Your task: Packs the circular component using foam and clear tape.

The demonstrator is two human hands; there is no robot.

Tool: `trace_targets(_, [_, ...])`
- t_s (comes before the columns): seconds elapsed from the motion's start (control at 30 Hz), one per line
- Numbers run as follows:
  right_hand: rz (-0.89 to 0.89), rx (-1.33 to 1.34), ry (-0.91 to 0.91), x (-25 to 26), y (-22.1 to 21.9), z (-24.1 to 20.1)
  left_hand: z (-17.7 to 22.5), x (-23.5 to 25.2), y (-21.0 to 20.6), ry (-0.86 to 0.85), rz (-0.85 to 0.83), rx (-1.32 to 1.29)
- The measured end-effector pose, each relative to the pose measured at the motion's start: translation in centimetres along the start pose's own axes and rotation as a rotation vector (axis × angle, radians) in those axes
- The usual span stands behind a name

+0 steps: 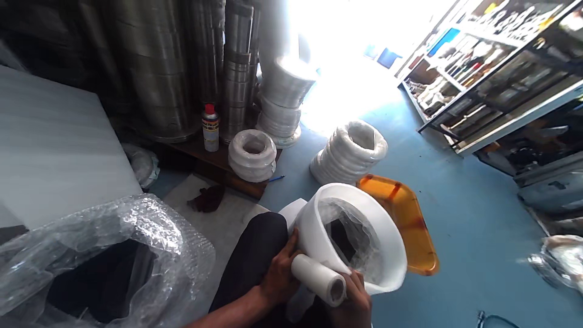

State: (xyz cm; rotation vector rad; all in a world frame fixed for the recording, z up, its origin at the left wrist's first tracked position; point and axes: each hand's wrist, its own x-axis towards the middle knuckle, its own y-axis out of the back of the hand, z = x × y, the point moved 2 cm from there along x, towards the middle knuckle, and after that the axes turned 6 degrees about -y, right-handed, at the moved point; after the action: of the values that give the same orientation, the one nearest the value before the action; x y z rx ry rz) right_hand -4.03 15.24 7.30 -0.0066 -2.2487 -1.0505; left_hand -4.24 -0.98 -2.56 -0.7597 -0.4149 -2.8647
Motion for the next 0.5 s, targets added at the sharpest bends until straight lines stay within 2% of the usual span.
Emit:
trace_targets(0.2, [0.119,0.006,-0.025,-0.1,-1.0,-0.1,0.0,-0.1,-0.2,-0.016,0.015,-0.005])
trace_targets(0.5, [0.06,-0.113,-0.05,1.0,-0.8,-1.2,-0.3,-0.2,-0.2,-0.022,0.012,-0.002])
